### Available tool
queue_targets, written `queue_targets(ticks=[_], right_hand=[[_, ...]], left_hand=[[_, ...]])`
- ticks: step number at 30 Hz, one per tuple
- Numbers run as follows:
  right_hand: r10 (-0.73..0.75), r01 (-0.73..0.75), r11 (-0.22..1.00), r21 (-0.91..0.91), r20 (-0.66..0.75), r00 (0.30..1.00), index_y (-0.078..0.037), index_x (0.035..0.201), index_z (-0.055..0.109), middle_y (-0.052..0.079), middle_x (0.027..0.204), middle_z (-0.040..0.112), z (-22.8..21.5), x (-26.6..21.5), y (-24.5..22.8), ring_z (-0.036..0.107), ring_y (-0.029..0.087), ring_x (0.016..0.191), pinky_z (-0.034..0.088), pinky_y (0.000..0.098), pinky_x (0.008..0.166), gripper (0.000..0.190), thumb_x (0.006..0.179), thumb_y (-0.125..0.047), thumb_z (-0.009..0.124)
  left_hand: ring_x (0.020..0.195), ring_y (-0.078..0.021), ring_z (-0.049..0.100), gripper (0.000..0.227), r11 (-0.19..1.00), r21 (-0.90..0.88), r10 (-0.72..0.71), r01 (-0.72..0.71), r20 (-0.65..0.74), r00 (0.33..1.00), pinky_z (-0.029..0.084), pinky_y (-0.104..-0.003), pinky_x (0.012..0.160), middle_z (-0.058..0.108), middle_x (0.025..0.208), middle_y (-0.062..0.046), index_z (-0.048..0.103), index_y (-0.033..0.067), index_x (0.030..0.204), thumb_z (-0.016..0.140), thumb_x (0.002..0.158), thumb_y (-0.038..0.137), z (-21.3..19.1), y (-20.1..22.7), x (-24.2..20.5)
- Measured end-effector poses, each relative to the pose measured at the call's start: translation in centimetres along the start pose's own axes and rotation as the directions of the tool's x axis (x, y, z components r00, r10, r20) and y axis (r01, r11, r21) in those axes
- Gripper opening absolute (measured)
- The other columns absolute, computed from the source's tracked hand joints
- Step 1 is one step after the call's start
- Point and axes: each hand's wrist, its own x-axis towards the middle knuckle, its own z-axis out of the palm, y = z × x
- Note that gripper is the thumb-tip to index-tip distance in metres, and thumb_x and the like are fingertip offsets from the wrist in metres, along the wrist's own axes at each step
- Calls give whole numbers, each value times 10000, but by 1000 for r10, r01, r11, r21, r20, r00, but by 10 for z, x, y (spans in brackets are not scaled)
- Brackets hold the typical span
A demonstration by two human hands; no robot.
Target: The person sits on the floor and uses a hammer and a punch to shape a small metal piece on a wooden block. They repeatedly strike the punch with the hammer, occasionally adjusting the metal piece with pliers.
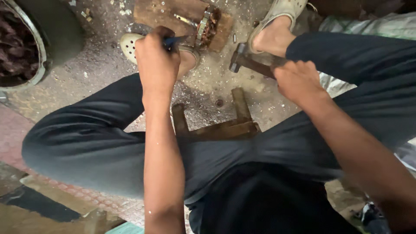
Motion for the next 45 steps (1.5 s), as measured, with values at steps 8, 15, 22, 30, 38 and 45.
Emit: queue_targets(ticks=[8, 15, 22, 30, 38, 45], right_hand=[[126, -125, 992, 12, -157, 980, -264, 1246, 769, 115, 1049, 740, 18, 42, 31, 670, 313, 1088, 507, 505, 923, 401, 847, -238, 735], [239, -233, 971, 55, -236, 942, -120, 1347, 678, 177, 1273, 671, 34, 60, 53, 502, 368, 1293, 339, 641, 1037, 561, 837, -325, 789], [-4, 282, 806, 521, -472, 882, 78, 1429, 530, 304, 1378, 568, 13, 62, -7, 567, 450, 1243, 451, 498, 1048, 766, 804, -234, 843], [36, 403, 607, 685, -530, 847, -18, 1114, 766, 176, 1097, 742, -12, 50, -26, 719, 282, 993, 566, 388, 898, 295, 826, -42, 826], [122, 352, 621, 700, -530, 839, 21, 1073, 698, 120, 1049, 753, -40, 64, -19, 734, 227, 866, 574, 340, 769, 226, 875, -35, 790], [-236, 502, 771, 392, -557, 797, 5, 1221, 675, 190, 1139, 697, -57, 89, -38, 690, 391, 967, 552, 444, 862, 317, 907, 15, 716]], left_hand=[[857, -392, 757, 181, 995, -93, -23, 27, 47, 999, 597, -428, 797, 748, 898, -248, 750, -27, 977, 738, 797, -44, 5, -3, 4], [852, -435, 733, 271, 997, -67, 39, -33, 102, 994, 561, -507, 795, 738, 884, -258, 638, -38, 1215, 719, 959, 2, 18, 1, -5], [743, -412, 737, 390, 994, -102, 64, -38, 262, 963, 573, -496, 670, 732, 823, -231, 582, -18, 1211, 721, 849, 25, 44, 39, -17], [844, -346, 778, 375, 896, -427, 206, -123, 153, 967, 609, -394, 747, 764, 960, -185, 655, 15, 1131, 767, 774, 9, 62, 51, -41], [943, -390, 728, 294, 973, -72, -217, 217, 18, 976, 566, -452, 837, 748, 1001, -205, 734, 34, 1102, 785, 849, 174, 99, -86, -4], [1021, -463, 628, 275, 947, -124, -295, 297, 37, 955, 483, -542, 909, 716, 1045, -251, 744, 42, 1085, 752, 906, 251, 187, -115, -25]])
